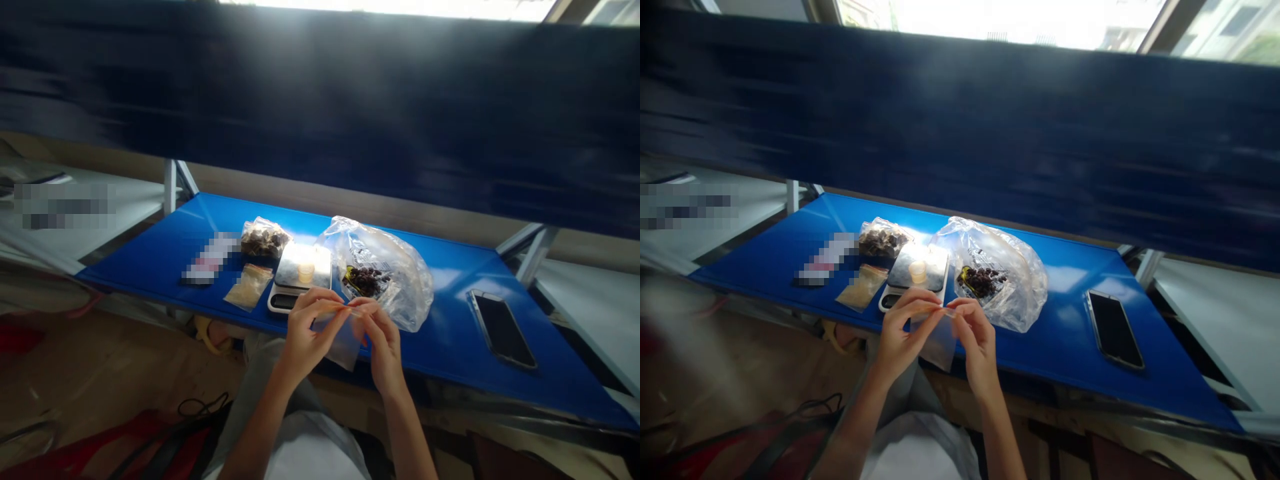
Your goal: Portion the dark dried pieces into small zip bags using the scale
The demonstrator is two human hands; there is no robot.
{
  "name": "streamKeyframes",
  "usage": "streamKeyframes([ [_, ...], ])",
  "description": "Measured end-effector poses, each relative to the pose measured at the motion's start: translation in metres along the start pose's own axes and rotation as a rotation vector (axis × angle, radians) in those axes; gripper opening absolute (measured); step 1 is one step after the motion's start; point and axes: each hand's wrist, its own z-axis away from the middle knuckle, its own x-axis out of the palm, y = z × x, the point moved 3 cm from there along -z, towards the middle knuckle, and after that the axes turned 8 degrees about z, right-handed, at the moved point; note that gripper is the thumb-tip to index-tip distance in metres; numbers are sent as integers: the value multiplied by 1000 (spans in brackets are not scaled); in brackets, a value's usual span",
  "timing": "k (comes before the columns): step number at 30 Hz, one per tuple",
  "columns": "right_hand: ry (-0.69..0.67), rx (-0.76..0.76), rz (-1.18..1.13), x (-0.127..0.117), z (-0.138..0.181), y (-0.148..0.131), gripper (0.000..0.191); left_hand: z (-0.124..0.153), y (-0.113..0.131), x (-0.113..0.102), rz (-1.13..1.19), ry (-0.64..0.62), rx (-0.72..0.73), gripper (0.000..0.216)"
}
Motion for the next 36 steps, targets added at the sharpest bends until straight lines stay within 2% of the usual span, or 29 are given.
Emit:
streamKeyframes([
  [5,52,-74,-2,-8,-4,17,26,2,-5,7,29,-75,-71,10],
  [9,145,26,6,-15,-6,28,25,2,-10,9,-16,-299,-136,17],
  [11,148,86,21,-17,-7,35,26,3,-14,9,-37,-408,-203,19],
  [14,78,122,58,-18,-10,47,27,5,-18,7,-55,-451,-286,18],
  [16,57,108,74,-21,-12,55,28,4,-20,1,-48,-393,-329,20],
  [19,89,101,100,-31,-15,64,29,0,-26,-24,-20,-180,-411,22],
  [21,104,105,132,-40,-17,67,30,-3,-32,-49,-15,25,-419,34],
  [24,17,103,200,-46,-20,67,30,-4,-50,-91,-109,265,-386,48],
  [27,-57,85,242,-43,-20,64,28,0,-74,-126,-318,428,-382,49],
  [31,-126,59,246,-36,-18,59,27,6,-99,-146,-609,362,-419,39],
  [36,-213,70,270,-32,-17,56,27,6,-107,-142,-886,214,-447,33],
])
